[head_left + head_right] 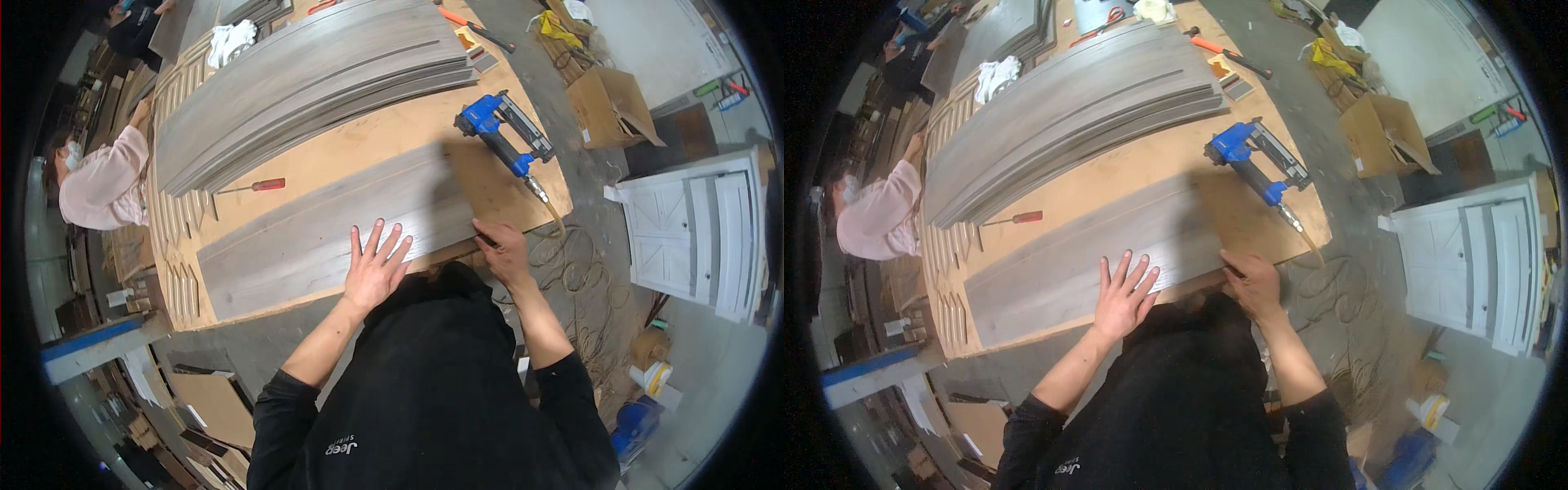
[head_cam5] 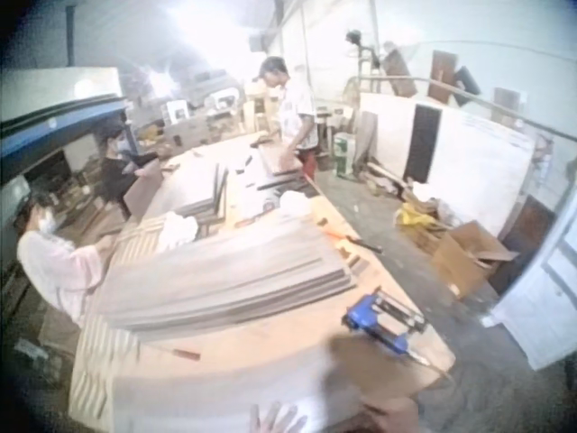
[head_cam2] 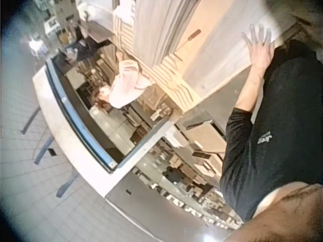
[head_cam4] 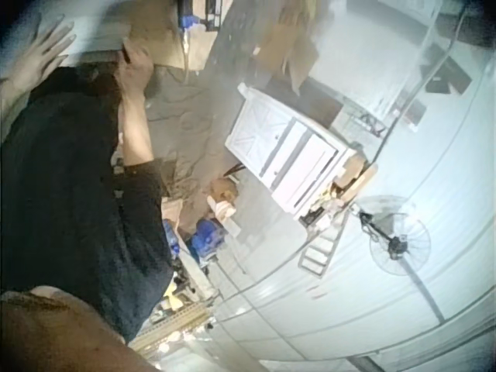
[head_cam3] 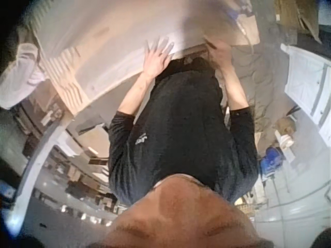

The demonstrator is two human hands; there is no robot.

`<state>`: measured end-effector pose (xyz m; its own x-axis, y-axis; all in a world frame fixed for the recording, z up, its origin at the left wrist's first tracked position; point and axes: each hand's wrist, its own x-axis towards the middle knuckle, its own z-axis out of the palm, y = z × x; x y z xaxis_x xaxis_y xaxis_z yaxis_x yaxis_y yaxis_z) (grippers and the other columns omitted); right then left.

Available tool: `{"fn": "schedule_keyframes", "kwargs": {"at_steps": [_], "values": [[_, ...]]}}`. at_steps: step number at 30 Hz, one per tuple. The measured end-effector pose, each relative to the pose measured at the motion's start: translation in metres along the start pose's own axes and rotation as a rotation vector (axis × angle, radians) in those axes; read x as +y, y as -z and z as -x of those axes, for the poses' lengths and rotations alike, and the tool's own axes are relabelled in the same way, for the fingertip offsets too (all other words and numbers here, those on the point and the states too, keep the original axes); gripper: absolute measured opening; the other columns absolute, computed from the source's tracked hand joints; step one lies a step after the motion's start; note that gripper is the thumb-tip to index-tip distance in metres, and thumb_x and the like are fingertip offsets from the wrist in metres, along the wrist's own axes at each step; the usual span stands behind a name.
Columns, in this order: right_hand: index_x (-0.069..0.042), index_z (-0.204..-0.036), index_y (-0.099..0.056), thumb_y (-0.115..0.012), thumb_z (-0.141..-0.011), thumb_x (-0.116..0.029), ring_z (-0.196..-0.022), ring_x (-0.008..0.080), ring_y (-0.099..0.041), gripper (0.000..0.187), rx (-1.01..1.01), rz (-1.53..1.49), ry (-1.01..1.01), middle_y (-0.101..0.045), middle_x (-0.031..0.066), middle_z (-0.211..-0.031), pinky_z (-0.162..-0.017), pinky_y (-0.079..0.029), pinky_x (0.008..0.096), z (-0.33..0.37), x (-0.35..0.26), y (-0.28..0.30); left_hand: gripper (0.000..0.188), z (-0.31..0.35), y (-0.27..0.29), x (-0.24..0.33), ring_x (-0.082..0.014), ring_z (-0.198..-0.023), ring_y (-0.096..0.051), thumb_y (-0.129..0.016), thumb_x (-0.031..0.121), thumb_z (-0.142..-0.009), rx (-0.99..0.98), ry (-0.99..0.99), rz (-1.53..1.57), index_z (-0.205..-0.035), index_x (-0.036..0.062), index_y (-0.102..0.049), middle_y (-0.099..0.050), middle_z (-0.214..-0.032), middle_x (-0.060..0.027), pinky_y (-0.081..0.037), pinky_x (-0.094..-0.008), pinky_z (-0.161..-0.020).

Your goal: The person aligns wooden panels and trim pieces on a workbench and fastens them together using a pneumatic nail gun.

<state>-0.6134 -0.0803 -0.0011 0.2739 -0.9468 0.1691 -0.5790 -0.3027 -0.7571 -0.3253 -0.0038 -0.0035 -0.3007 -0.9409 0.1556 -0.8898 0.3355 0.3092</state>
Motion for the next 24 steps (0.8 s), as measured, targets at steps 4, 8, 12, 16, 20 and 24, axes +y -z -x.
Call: {"fn": "schedule_keyframes", "kwargs": {"at_steps": [4,8,12,16,20,24], "values": [[-0.008,-0.115,-0.075,-0.078,-0.078,-0.003,-0.092,0.0291,-0.069,0.037,0.021,0.020,0.017,-0.076,0.0116,-0.101,-0.086,-0.053,0.0360,0.000,-0.001,0.001,0.054,0.001,-0.003,0.001,-0.0380,-0.148,-0.034,-0.073,0.026,-0.090,0.067,-0.043,-0.007,-0.141,0.0181,-0.058,-0.049,-0.153,-0.0072,-0.020,-0.0719,-0.115],[-0.010,-0.113,-0.075,-0.079,-0.079,-0.006,-0.093,0.0303,-0.069,0.035,0.038,0.014,0.015,-0.075,0.0115,-0.107,-0.084,-0.055,0.0379,0.001,0.001,0.004,0.054,-0.001,-0.002,0.004,-0.0388,-0.147,-0.034,-0.074,0.026,-0.088,0.013,-0.022,-0.016,-0.140,0.0174,-0.059,-0.049,-0.152,-0.0080,-0.020,-0.0721,-0.115],[-0.011,-0.118,-0.073,-0.077,-0.080,-0.006,-0.092,0.0289,-0.069,0.038,-0.010,0.004,-0.064,-0.075,0.0119,-0.101,-0.084,-0.055,0.0379,0.001,0.002,0.005,0.053,-0.012,0.002,0.011,-0.0406,-0.145,-0.036,-0.074,0.026,-0.087,-0.005,0.001,0.015,-0.137,0.0153,-0.060,-0.051,-0.149,-0.0110,-0.021,-0.0723,-0.114],[-0.014,-0.124,-0.070,-0.076,-0.081,-0.007,-0.088,0.0300,-0.069,0.044,0.022,-0.110,-0.160,-0.073,0.0126,-0.098,-0.082,-0.055,0.0399,0.005,-0.001,0.000,0.051,-0.031,-0.003,0.018,-0.0415,-0.144,-0.037,-0.074,0.025,-0.087,0.015,-0.077,0.043,-0.135,0.0136,-0.062,-0.052,-0.147,-0.0129,-0.022,-0.0723,-0.114],[-0.014,-0.124,-0.070,-0.073,-0.082,-0.009,-0.089,0.0315,-0.068,0.043,0.065,-0.025,-0.144,-0.073,0.0131,-0.100,-0.082,-0.055,0.0412,0.006,-0.004,-0.002,0.052,-0.038,-0.011,0.022,-0.0418,-0.144,-0.037,-0.075,0.025,-0.086,0.001,-0.102,0.030,-0.135,0.0134,-0.062,-0.052,-0.146,-0.0134,-0.022,-0.0722,-0.113],[-0.015,-0.124,-0.070,-0.071,-0.083,-0.013,-0.095,0.0333,-0.067,0.041,0.039,0.028,-0.131,-0.073,0.0136,-0.102,-0.084,-0.054,0.0423,0.005,-0.006,0.003,0.053,-0.037,-0.009,0.022,-0.0424,-0.144,-0.036,-0.075,0.025,-0.086,0.001,-0.104,0.019,-0.136,0.0136,-0.061,-0.052,-0.147,-0.0136,-0.022,-0.0722,-0.114]]}}
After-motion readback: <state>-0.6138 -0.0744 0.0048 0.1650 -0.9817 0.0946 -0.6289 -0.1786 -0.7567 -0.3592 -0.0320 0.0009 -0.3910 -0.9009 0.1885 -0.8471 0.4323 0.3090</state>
